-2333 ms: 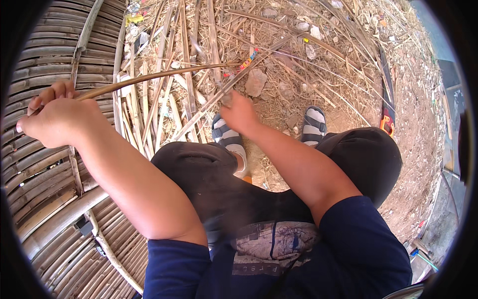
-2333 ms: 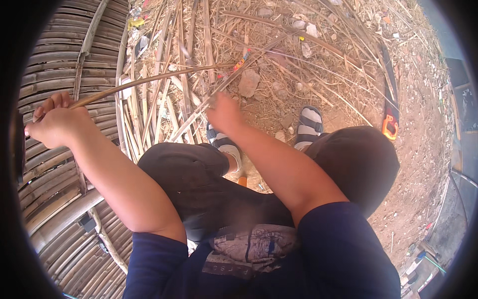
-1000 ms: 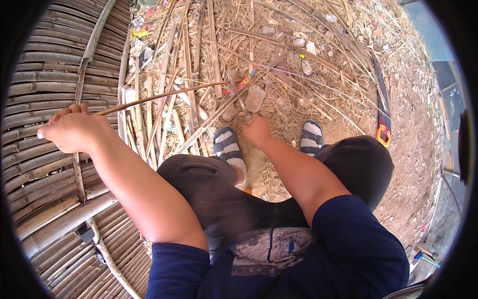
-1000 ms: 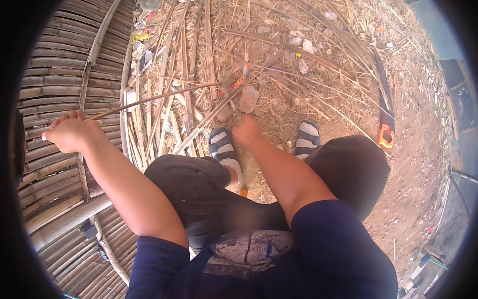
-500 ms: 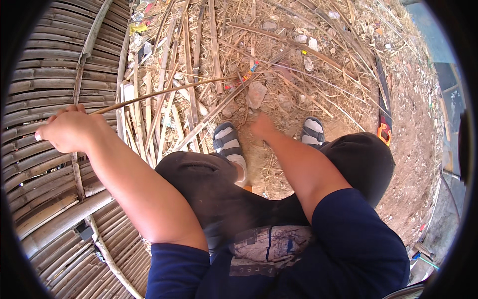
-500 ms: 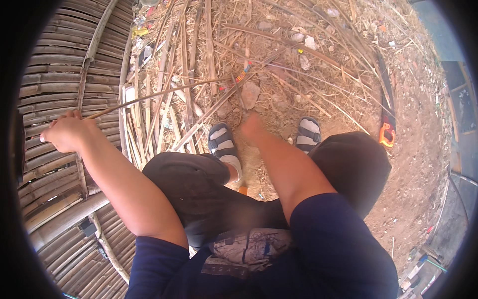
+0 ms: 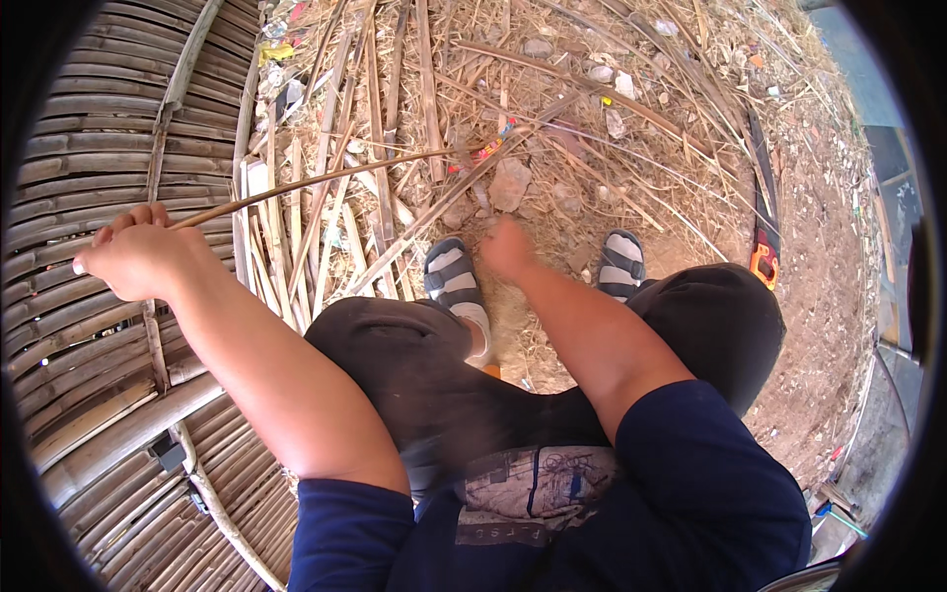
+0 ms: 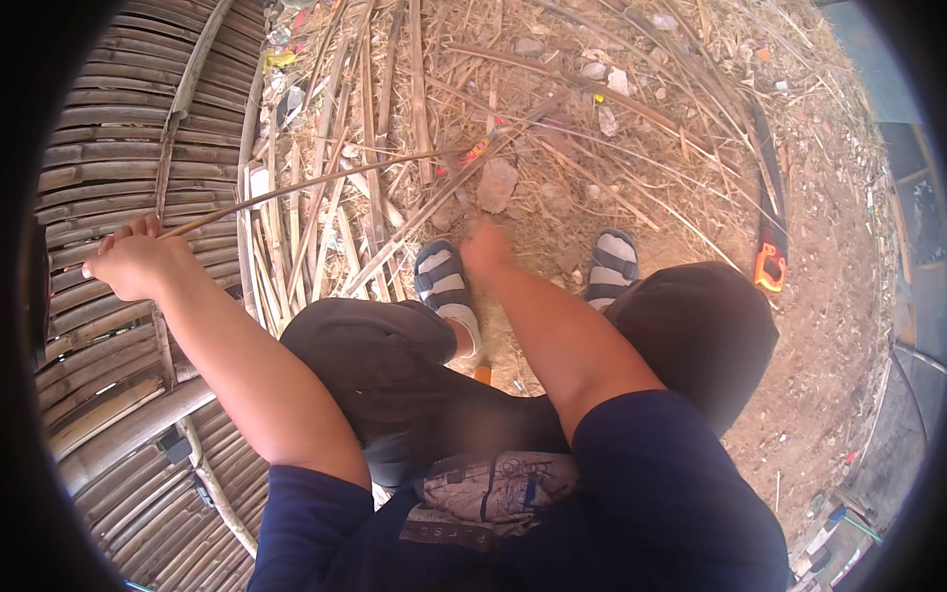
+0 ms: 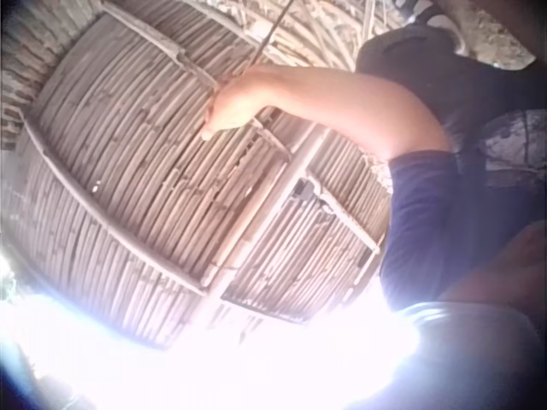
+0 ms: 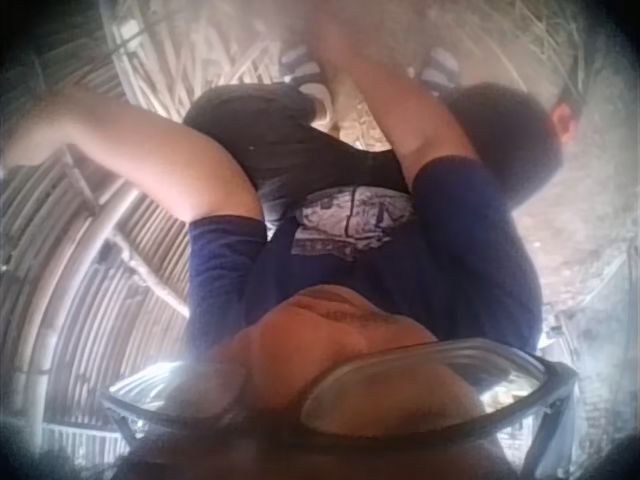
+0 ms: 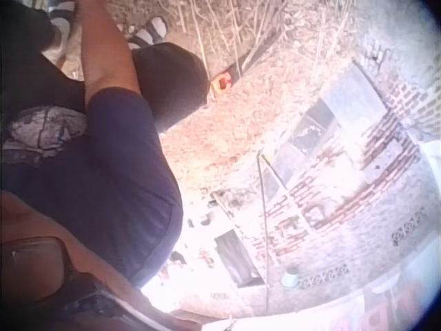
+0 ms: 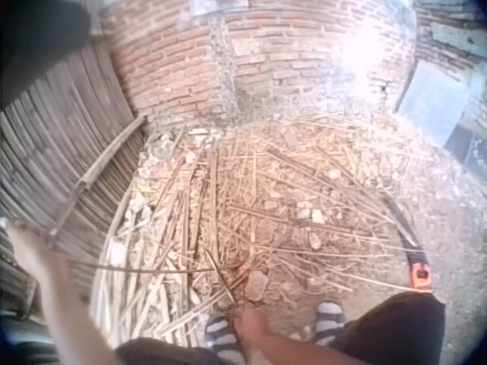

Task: The person shaves a piece of bamboo using a knife and then strikes the end of the bamboo with a small tool while holding it in place.

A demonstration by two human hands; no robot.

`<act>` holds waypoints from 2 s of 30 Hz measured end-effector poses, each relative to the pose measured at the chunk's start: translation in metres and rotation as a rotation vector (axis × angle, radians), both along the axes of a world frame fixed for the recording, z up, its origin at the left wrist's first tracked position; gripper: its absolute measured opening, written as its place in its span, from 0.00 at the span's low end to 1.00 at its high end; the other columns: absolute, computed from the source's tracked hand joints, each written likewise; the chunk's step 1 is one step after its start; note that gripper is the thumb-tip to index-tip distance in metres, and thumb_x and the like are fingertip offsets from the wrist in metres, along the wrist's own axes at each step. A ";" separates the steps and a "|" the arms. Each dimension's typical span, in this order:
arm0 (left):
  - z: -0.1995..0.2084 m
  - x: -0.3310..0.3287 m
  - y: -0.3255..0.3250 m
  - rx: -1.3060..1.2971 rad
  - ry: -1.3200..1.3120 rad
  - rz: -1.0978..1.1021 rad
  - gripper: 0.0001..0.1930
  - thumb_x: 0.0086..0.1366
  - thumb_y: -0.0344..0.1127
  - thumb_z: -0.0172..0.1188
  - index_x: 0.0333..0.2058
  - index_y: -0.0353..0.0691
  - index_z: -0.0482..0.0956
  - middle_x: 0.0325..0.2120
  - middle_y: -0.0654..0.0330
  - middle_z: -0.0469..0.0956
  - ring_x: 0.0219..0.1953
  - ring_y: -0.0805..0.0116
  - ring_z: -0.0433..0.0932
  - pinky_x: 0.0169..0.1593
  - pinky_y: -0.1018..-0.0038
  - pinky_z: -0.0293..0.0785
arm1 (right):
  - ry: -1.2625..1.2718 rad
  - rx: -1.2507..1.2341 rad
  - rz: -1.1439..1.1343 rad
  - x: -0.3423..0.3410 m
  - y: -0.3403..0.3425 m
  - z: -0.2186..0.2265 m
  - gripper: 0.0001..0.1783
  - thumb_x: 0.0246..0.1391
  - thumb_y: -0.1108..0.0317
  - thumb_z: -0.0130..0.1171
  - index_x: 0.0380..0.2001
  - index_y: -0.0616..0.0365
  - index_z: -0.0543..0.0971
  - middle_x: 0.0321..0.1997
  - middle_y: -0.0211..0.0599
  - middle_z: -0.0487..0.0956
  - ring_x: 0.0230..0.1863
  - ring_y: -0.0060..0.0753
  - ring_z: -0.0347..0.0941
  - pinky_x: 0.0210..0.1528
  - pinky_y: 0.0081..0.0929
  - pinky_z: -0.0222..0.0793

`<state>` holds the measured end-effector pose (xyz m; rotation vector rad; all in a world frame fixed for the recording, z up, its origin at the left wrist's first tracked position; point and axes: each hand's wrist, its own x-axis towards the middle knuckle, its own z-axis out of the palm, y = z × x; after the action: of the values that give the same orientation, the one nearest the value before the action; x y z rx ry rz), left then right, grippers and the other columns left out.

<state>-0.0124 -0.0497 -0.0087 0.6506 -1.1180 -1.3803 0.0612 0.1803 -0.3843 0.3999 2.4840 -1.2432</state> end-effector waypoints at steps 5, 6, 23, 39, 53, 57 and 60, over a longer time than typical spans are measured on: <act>-0.003 0.003 -0.010 -0.163 0.140 -0.329 0.19 0.77 0.50 0.37 0.28 0.46 0.63 0.16 0.67 0.57 0.17 0.72 0.51 0.22 0.73 0.49 | -0.009 -0.011 -0.025 0.000 0.011 0.001 0.21 0.50 0.65 0.63 0.46 0.67 0.76 0.42 0.63 0.82 0.48 0.61 0.79 0.50 0.51 0.75; -0.003 0.003 -0.007 -0.189 0.125 -0.365 0.20 0.76 0.51 0.38 0.27 0.46 0.64 0.15 0.67 0.57 0.17 0.72 0.51 0.23 0.73 0.49 | 0.043 -0.050 -0.019 0.000 0.007 0.009 0.21 0.50 0.66 0.63 0.46 0.67 0.76 0.42 0.62 0.82 0.48 0.61 0.80 0.50 0.51 0.75; -0.003 0.013 -0.015 -0.257 0.274 -1.041 0.32 0.61 0.70 0.47 0.23 0.43 0.73 0.14 0.67 0.55 0.18 0.73 0.51 0.26 0.73 0.46 | 0.088 -0.138 0.037 -0.015 -0.011 0.038 0.23 0.49 0.64 0.63 0.48 0.64 0.76 0.41 0.57 0.83 0.46 0.58 0.80 0.49 0.47 0.75; 0.035 0.040 -0.014 -0.252 0.263 -1.488 0.23 0.64 0.62 0.60 0.29 0.48 0.71 0.17 0.72 0.56 0.22 0.75 0.53 0.33 0.72 0.50 | 0.359 -0.425 0.142 -0.005 -0.030 0.094 0.22 0.49 0.65 0.65 0.47 0.65 0.77 0.27 0.51 0.81 0.29 0.50 0.81 0.35 0.41 0.74; 0.025 0.044 -0.023 -0.187 0.311 -1.668 0.28 0.51 0.67 0.67 0.31 0.50 0.68 0.15 0.74 0.53 0.20 0.76 0.48 0.32 0.72 0.46 | 0.500 -0.510 0.226 -0.016 -0.042 0.118 0.20 0.50 0.65 0.66 0.44 0.63 0.77 0.26 0.51 0.80 0.26 0.51 0.79 0.31 0.43 0.72; 0.022 0.034 -0.036 -0.157 0.300 -1.661 0.27 0.53 0.66 0.67 0.31 0.50 0.68 0.15 0.74 0.53 0.19 0.75 0.48 0.32 0.72 0.46 | 0.093 -0.298 0.018 -0.016 -0.018 0.035 0.20 0.47 0.63 0.65 0.44 0.61 0.77 0.42 0.58 0.82 0.47 0.60 0.80 0.50 0.48 0.74; 0.019 0.035 -0.045 -0.149 0.289 -1.660 0.26 0.54 0.65 0.66 0.30 0.50 0.67 0.14 0.74 0.53 0.19 0.75 0.47 0.32 0.72 0.45 | 0.077 -0.182 0.023 -0.019 -0.009 0.043 0.24 0.49 0.63 0.65 0.48 0.64 0.77 0.39 0.52 0.83 0.43 0.53 0.81 0.49 0.40 0.76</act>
<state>0.0228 -0.0943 0.0104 -0.8659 -1.4976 -2.5430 0.0425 0.1717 -0.3411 0.2803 2.4034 -1.4866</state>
